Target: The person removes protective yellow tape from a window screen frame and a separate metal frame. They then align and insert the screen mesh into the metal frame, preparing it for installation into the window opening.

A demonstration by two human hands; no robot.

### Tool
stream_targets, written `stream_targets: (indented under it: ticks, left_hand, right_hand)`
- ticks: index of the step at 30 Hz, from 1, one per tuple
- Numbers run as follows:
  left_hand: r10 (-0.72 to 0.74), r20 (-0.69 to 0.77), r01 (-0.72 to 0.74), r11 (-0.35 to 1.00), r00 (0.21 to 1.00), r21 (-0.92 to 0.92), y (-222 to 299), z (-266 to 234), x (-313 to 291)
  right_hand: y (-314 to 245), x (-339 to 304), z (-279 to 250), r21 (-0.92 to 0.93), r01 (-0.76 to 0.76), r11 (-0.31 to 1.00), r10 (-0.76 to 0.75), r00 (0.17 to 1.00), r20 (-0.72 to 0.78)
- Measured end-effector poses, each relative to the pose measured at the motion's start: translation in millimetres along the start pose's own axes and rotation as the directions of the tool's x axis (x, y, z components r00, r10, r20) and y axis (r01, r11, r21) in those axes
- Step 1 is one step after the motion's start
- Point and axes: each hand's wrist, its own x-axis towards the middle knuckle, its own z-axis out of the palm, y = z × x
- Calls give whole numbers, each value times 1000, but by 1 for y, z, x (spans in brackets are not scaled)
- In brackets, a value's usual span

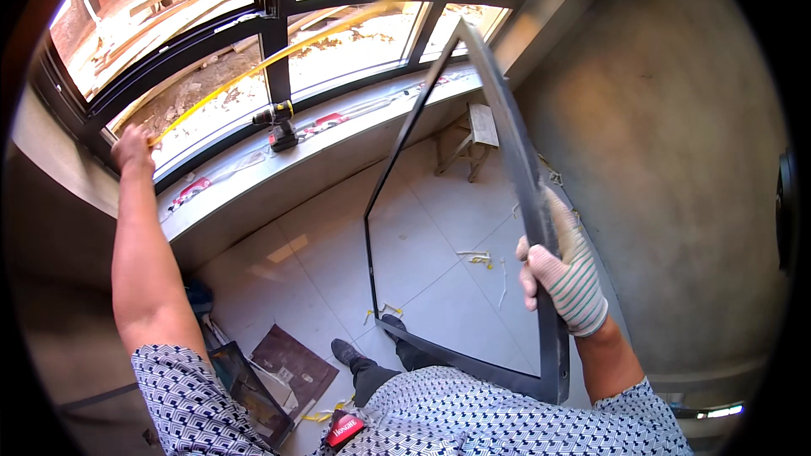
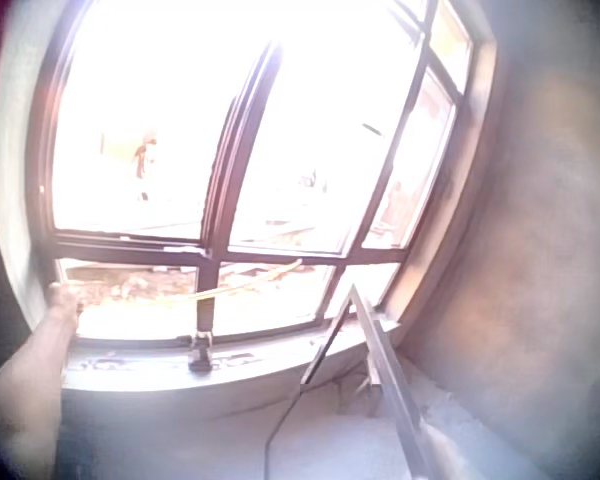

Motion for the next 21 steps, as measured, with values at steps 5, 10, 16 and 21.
stream_targets:
  ticks: [5,10,16,21]
  left_hand:
    - [-40,175,60,993,984,-107,-3,-116,17]
    - [-139,176,114,983,975,146,-6,-166,-198]
    - [-389,-199,430,869,900,245,-72,-290,-421]
    - [-391,-597,663,666,700,342,-67,-416,-572]
  right_hand:
    - [-5,-1,-13,-29,2,1000,-1,1000,9]
    - [-1,2,17,45,44,998,-46,998,46]
    - [-7,-18,22,-32,153,988,-153,988,-10]
    - [6,10,-8,-55,150,987,-137,973,185]
